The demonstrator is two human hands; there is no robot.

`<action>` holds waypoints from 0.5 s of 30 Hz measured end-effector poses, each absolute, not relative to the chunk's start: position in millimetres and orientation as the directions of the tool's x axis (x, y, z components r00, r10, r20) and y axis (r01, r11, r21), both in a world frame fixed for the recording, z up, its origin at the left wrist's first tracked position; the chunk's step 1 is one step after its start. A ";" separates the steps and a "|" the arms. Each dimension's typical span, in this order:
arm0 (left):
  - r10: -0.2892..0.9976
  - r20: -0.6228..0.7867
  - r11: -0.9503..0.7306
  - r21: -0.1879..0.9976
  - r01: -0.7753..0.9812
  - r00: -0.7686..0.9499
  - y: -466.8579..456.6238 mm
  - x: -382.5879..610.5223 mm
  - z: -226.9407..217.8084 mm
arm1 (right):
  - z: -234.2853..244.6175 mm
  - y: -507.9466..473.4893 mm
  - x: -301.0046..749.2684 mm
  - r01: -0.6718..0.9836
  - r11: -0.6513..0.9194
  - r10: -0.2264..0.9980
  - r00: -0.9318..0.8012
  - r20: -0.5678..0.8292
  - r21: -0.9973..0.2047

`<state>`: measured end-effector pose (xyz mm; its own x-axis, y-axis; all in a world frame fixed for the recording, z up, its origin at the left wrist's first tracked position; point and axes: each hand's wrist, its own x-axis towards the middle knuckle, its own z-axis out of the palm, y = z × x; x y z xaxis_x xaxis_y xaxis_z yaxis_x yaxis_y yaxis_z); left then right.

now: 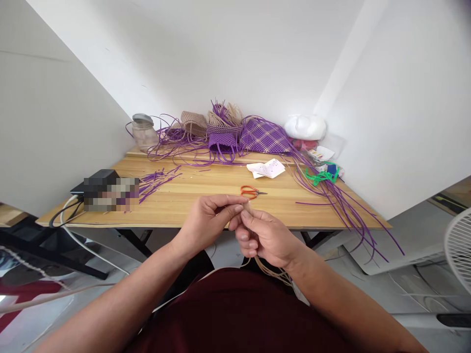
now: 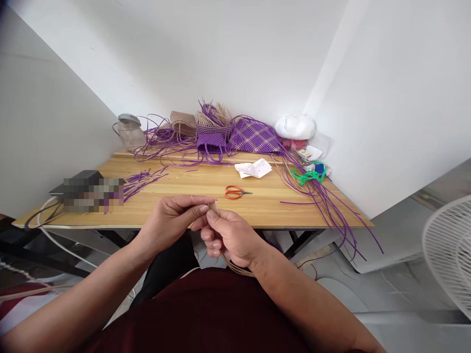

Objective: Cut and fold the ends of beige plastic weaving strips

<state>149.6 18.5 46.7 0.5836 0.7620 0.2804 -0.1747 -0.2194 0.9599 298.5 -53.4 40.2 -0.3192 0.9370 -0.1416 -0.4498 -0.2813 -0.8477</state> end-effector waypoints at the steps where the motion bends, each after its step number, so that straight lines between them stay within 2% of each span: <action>1: 0.760 0.283 -0.214 0.959 -0.185 0.585 18.6 149.1 46.2 | 40.5 -53.3 298.1 -0.448 -0.284 0.936 -0.323 -0.142 -0.848; 4: 0.737 0.331 -0.236 0.943 -0.234 0.590 19.3 147.9 45.2 | 41.3 -52.9 297.2 -0.456 -0.293 0.931 -0.335 -0.143 -0.840; 7: 0.707 0.372 -0.308 0.928 -0.212 0.602 20.0 146.5 45.2 | 41.3 -52.5 296.6 -0.456 -0.305 0.926 -0.348 -0.148 -0.836; 10: 0.707 0.369 -0.337 0.926 -0.170 0.604 19.3 144.8 46.0 | 40.3 -52.1 296.4 -0.451 -0.303 0.924 -0.353 -0.144 -0.839; 15: 0.736 0.333 -0.294 0.942 -0.164 0.589 15.8 143.7 47.0 | 39.1 -50.9 296.0 -0.434 -0.285 0.930 -0.340 -0.137 -0.855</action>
